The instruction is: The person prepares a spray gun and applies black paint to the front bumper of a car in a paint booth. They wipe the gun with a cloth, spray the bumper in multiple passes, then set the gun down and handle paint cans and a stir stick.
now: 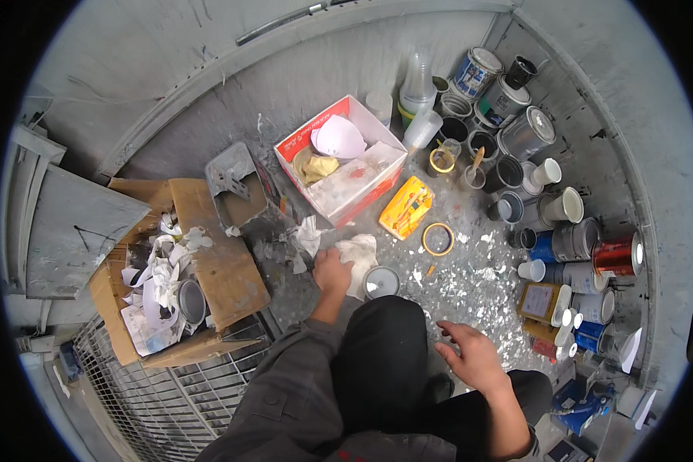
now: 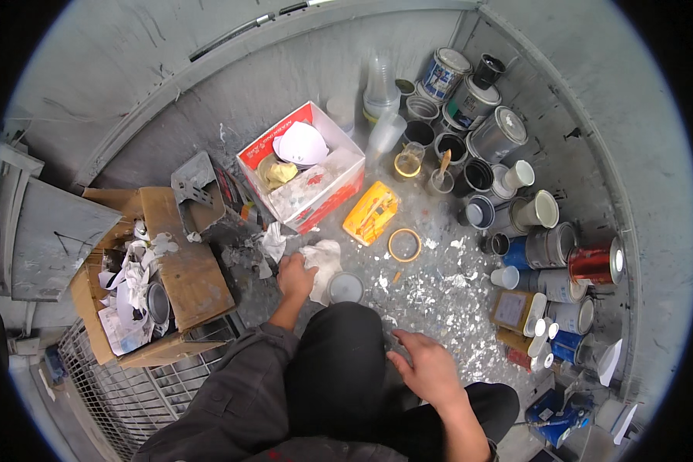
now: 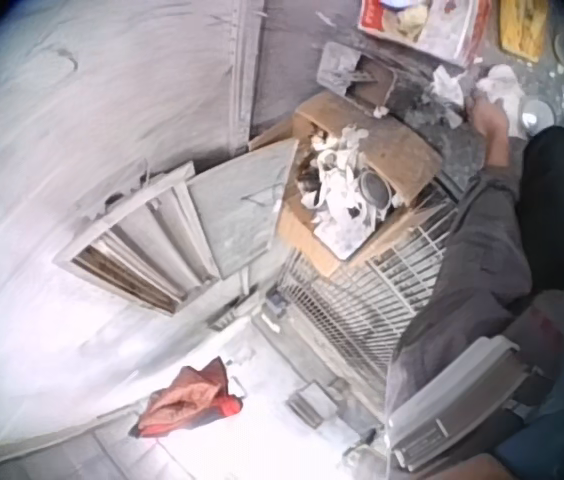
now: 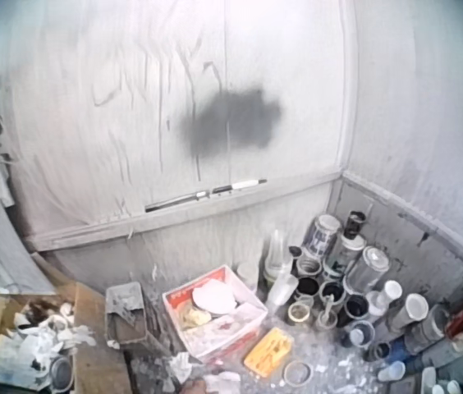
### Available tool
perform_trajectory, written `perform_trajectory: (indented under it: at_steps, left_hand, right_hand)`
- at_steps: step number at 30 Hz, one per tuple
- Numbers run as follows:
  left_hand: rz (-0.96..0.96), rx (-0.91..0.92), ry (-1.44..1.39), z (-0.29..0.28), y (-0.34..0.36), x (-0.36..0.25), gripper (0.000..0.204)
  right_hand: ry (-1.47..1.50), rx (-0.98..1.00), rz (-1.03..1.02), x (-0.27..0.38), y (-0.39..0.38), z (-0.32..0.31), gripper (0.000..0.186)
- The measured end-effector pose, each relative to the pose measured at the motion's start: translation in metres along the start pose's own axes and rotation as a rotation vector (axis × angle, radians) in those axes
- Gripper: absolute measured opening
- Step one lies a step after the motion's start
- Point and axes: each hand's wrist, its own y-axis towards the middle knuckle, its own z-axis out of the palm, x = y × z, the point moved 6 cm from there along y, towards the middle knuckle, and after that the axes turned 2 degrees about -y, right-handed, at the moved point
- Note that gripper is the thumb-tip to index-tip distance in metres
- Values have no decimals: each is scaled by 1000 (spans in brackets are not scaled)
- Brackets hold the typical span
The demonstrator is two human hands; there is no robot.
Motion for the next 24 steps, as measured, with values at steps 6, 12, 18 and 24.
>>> perform_trajectory:
  at_steps: [6,12,18,24]
  left_hand:
    - [-101,-86,-1220,-43,-6,-5,31]
    - [0,-251,-1444,-195,-83,-27,35]
    - [-45,89,-1338,-184,-169,-46,28]
    - [51,143,-1064,-166,-177,-38,30]
  right_hand:
    - [71,43,-33,-13,33,12,37]
    - [471,-144,-192,36,123,17,32]
    - [200,-300,-654,283,204,11,47]
    - [-249,-375,-541,344,315,65,35]
